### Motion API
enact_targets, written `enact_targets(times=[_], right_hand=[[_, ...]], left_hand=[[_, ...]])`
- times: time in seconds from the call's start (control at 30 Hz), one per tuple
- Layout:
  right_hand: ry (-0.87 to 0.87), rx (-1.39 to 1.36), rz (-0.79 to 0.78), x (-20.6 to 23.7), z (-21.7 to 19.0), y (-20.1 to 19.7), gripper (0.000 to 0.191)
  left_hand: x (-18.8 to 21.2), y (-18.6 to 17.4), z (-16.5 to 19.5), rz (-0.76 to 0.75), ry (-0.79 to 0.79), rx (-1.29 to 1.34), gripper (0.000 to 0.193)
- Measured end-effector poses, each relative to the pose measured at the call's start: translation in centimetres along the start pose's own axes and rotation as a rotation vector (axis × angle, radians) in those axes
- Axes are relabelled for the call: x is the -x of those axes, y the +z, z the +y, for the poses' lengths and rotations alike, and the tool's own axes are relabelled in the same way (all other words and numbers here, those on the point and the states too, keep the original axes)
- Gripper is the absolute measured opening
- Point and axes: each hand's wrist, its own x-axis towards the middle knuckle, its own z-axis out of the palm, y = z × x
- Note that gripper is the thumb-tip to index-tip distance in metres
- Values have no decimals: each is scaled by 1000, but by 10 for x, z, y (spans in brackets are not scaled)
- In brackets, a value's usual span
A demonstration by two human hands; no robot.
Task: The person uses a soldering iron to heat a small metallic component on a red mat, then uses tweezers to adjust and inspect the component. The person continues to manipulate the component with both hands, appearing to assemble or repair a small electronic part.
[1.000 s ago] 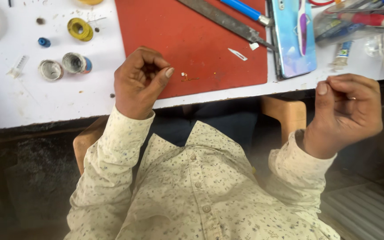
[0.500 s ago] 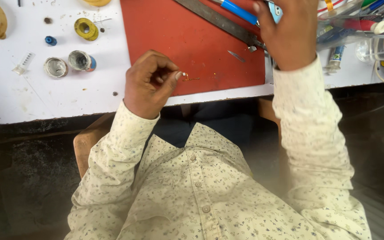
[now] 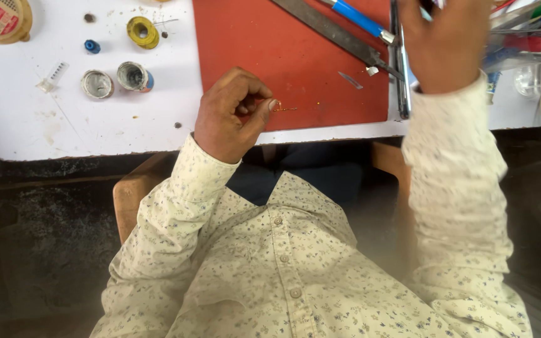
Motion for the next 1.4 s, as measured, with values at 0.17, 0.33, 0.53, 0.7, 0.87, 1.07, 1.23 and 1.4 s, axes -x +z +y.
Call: enact_targets(times=[0.17,0.33,0.53,0.7,0.87,1.07,1.23,1.4], right_hand=[[579,-721,-52,18,-56,-49,13],[791,-854,53,44,-74,-45,17],[417,-425,38,44,-41,-23,20],[59,-182,0,14,-21,6,18],[145,-120,-8,2,-26,5,21],[746,-1056,13,40,-52,-31,24],[1043,-1492,-52,74,-70,-38,23],[1085,-1557,-85,82,-73,-32,22]], left_hand=[[1,0,-1,9,-5,26,13],[2,-1,-1,41,1,21,13],[2,4,-3,47,15,-23,13],[5,5,-3,45,22,-62,11],[4,7,-4,4,25,-108,9],[4,7,-1,-4,-1,-129,8],[2,7,1,-8,-20,-114,8],[2,8,3,-5,-25,-109,7]])
